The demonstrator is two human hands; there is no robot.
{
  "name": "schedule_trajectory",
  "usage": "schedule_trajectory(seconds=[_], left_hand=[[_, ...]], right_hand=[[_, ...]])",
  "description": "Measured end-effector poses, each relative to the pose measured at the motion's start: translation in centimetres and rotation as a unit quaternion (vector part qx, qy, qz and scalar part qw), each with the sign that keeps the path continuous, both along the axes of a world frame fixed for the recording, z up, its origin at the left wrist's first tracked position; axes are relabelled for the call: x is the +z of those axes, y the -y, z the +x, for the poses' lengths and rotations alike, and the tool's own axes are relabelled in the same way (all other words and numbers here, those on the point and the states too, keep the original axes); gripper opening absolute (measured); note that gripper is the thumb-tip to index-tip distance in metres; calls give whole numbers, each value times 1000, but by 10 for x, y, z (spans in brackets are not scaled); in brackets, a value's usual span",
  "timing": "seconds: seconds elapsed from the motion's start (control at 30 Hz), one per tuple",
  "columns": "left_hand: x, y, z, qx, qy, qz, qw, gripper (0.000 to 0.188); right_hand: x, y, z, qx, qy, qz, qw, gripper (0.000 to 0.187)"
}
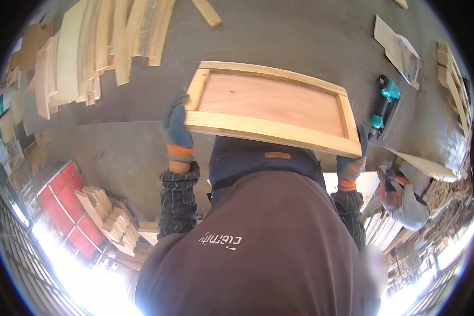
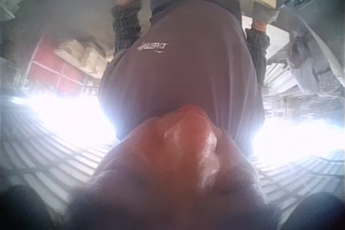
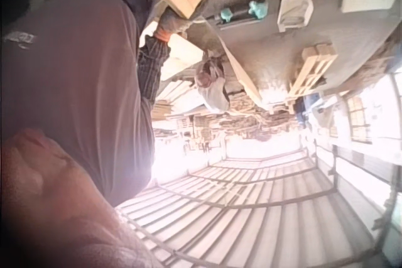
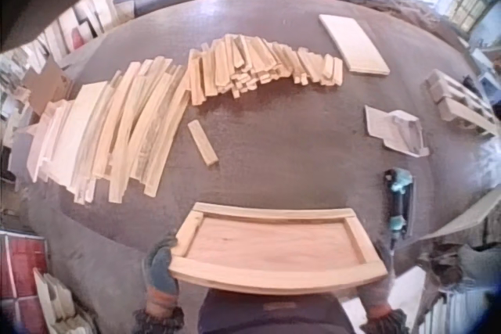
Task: Assemble a wooden box or frame using a pneumatic nail gun and pre-cut wood pieces.
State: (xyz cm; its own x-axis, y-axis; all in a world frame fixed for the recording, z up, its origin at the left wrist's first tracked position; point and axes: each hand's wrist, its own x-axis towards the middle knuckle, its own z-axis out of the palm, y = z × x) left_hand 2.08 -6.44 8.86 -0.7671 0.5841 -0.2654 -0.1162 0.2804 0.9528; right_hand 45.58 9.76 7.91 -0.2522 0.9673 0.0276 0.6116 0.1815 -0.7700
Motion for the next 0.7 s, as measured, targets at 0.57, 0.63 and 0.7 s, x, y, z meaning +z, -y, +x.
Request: schedule_trajectory(seconds=[0.57,0.63,0.7], left_hand=[[18,15,-15,-208,-350,-142,902,22],[7,13,-13,-219,-332,-140,907,23],[-3,21,-6,-211,-322,-147,911,24]], right_hand=[[-20,6,38,-18,45,-55,997,65],[-9,6,33,-73,50,-145,985,61],[-2,10,23,-96,56,-164,980,60]])
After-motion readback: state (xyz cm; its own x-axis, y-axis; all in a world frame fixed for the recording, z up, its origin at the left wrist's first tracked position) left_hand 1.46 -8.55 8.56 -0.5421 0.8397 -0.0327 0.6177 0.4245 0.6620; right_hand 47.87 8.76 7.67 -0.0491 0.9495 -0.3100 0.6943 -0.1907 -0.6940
